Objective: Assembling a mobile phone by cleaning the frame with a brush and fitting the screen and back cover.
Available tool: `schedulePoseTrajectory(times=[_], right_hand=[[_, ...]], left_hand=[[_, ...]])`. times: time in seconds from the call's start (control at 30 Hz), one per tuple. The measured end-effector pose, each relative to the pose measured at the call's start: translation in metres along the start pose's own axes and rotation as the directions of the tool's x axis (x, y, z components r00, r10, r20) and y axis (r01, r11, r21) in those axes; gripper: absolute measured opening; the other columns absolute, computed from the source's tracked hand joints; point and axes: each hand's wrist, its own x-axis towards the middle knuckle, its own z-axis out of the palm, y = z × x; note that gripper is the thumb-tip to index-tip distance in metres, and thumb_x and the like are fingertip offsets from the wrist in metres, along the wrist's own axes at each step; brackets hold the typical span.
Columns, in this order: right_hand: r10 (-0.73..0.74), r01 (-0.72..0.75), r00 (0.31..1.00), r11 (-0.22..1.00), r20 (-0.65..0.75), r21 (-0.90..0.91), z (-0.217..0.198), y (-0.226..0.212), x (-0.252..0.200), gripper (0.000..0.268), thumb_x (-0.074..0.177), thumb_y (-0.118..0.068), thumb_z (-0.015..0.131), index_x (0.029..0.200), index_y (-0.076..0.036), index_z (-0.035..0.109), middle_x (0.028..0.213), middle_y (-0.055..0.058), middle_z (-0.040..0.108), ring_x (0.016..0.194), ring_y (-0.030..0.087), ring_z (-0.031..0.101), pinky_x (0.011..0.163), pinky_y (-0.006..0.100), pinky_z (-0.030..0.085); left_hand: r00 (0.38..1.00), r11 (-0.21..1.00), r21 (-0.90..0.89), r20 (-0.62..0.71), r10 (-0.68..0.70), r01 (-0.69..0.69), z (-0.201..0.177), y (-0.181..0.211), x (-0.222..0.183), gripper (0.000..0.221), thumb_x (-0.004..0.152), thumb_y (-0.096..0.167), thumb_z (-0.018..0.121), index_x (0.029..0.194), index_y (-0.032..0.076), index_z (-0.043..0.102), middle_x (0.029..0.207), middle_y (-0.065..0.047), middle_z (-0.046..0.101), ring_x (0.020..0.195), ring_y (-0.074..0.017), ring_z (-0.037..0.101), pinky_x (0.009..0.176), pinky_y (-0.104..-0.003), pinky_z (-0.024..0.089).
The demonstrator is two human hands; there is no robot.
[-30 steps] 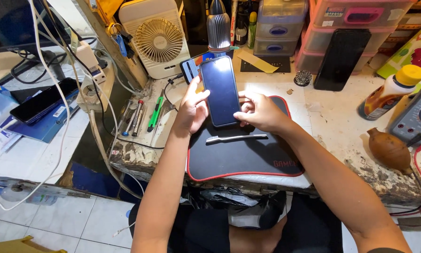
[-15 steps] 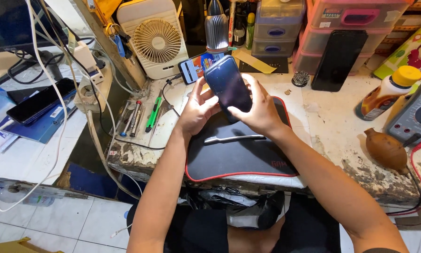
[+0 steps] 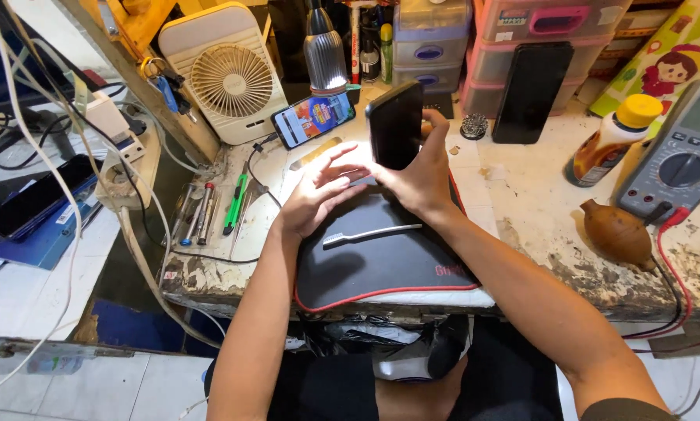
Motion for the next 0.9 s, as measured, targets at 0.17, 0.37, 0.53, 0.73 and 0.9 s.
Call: schedulePoseTrajectory(times=[0.17,0.37,0.53,0.73,0.9], right_hand=[[0.035,-0.061,0.942,0.996,-0.335,-0.066,-0.026,0.017,0.022,0.103,0.067,-0.005,0.097,0.140,-0.019,0.025,0.128,0.025,0.052,0.123,0.046,0.059,0.098,0.060,0.056],[0.133,-0.167,0.889,0.985,-0.438,-0.040,-0.048,0.033,0.033,0.107,0.068,-0.005,0.102,0.142,-0.020,0.026,0.136,0.017,0.050,0.128,0.040,0.057,0.102,0.055,0.054],[0.274,-0.237,0.917,0.959,-0.291,0.156,-0.060,0.054,0.040,0.097,0.074,-0.023,0.098,0.143,-0.016,0.031,0.132,0.019,0.056,0.126,0.040,0.058,0.103,0.057,0.052],[0.206,-0.212,0.966,0.977,-0.157,-0.022,-0.065,0.023,0.030,0.101,0.068,-0.013,0.092,0.144,-0.013,0.026,0.133,0.026,0.055,0.128,0.050,0.057,0.103,0.064,0.049],[0.072,-0.046,0.989,0.982,0.131,-0.185,-0.036,0.025,0.020,0.100,0.063,-0.021,0.090,0.138,-0.019,0.025,0.127,0.031,0.060,0.116,0.056,0.062,0.099,0.063,0.049]], left_hand=[[1.000,0.999,0.027,0.004,-0.017,0.017,0.006,0.008,-0.002,0.058,0.093,0.018,0.071,0.147,0.011,0.051,0.136,-0.029,0.058,0.134,-0.0428,0.056,0.112,-0.057,0.046],[0.997,0.996,0.059,0.015,-0.073,0.072,0.005,0.007,0.000,0.057,0.093,0.018,0.069,0.145,0.008,0.051,0.132,-0.030,0.060,0.127,-0.0427,0.062,0.109,-0.056,0.049],[0.994,0.992,0.060,0.016,-0.111,0.110,0.001,0.005,0.002,0.056,0.093,0.015,0.066,0.147,0.010,0.052,0.132,-0.033,0.059,0.125,-0.0456,0.062,0.107,-0.056,0.050],[0.997,0.995,0.059,0.002,-0.079,0.079,-0.003,-0.001,0.003,0.054,0.094,0.014,0.066,0.146,0.009,0.051,0.130,-0.032,0.060,0.122,-0.0444,0.065,0.105,-0.056,0.052],[0.998,1.000,0.031,-0.070,0.009,-0.007,0.002,0.001,0.004,0.060,0.096,0.014,0.065,0.151,0.006,0.044,0.140,-0.030,0.057,0.128,-0.0431,0.061,0.108,-0.053,0.050]])
